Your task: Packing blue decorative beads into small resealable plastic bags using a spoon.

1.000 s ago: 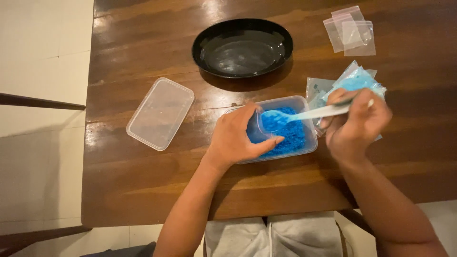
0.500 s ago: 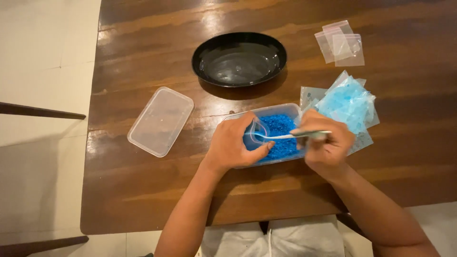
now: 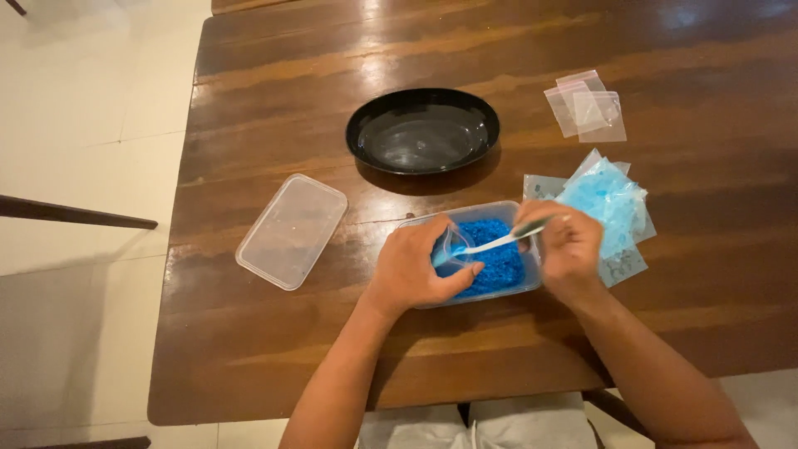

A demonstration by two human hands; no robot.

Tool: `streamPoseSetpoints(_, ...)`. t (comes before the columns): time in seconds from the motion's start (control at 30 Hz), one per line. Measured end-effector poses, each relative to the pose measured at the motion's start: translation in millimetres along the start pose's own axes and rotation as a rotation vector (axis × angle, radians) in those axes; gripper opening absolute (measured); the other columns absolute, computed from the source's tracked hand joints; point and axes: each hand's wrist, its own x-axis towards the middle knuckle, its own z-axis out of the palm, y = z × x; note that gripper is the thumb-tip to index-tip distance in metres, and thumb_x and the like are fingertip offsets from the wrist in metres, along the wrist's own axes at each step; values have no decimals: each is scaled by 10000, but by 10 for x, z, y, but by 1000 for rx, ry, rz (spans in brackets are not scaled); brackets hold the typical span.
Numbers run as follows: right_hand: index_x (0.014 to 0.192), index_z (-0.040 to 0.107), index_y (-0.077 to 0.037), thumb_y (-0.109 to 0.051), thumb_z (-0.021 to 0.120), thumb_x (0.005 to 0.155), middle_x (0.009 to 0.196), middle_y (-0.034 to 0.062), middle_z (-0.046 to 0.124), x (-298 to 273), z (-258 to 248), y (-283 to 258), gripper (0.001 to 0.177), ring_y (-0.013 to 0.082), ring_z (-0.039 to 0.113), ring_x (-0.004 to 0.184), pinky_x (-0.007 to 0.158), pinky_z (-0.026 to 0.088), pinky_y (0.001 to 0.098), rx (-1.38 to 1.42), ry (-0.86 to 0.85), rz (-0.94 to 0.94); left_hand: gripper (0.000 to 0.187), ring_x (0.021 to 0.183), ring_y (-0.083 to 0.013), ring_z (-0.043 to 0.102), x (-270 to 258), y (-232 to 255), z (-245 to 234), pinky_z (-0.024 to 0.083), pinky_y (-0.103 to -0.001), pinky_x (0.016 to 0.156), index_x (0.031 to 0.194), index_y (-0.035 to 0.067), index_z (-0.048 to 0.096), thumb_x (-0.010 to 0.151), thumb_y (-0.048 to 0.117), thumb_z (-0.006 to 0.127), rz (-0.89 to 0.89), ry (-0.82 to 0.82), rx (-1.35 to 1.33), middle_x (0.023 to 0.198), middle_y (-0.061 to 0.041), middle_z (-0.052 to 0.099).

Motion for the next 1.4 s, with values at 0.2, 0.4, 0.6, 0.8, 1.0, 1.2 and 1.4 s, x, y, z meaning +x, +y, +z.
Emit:
streamPoseSetpoints(0.2,788,592,-5,-364,469,1147,557,122,513,152,-69,-41,522,150,448,403,461,432,247,132,322,146,507,589,-375,709,8,1,-2,563,-428,573,940,85,613,765,546,732,37,1,-8,625,-164,660)
streamPoseSetpoints(0.4,770,544,-51,-387,530,1112,557,59,429,377,-108,-54,479,127,399,408,507,400,245,355,564,259,521,594,-375,706,-12,-9,-4,560,-413,573,923,92,613,738,559,753,26,25,-37,636,-162,667)
streamPoseSetpoints(0.6,800,552,-85,-459,447,1106,637,48,510,343,-205,236,494,56,379,367,451,422,162,176,523,341,525,602,-361,705,-11,-71,5,567,-409,597,907,128,595,745,605,745,45,71,-105,638,-131,665)
streamPoseSetpoints(0.8,744,513,-41,-505,365,1124,481,73,387,328,-166,341,617,86,293,337,371,297,200,85,323,263,424,585,-328,687,-24,-206,86,564,-382,604,863,157,572,769,534,743,91,112,-155,606,-65,636)
streamPoseSetpoints(1.0,759,541,-64,-563,310,1121,505,92,449,320,-311,359,658,114,387,375,404,308,203,-81,217,150,396,555,-313,664,-2,-214,58,557,-380,587,852,149,569,774,501,732,102,105,-198,591,-77,618)
streamPoseSetpoints(1.2,678,617,-37,-394,399,1151,493,81,528,296,-193,277,631,123,414,350,406,383,219,-264,13,131,396,536,-315,652,-13,-176,68,546,-362,572,828,138,565,800,498,727,106,123,-189,582,-93,613)
streamPoseSetpoints(1.4,681,629,-35,-291,449,1170,408,55,429,301,-228,324,580,113,370,363,433,357,216,-239,4,168,405,534,-339,645,12,-120,21,544,-384,565,830,114,544,815,473,732,105,117,-211,586,-140,604)
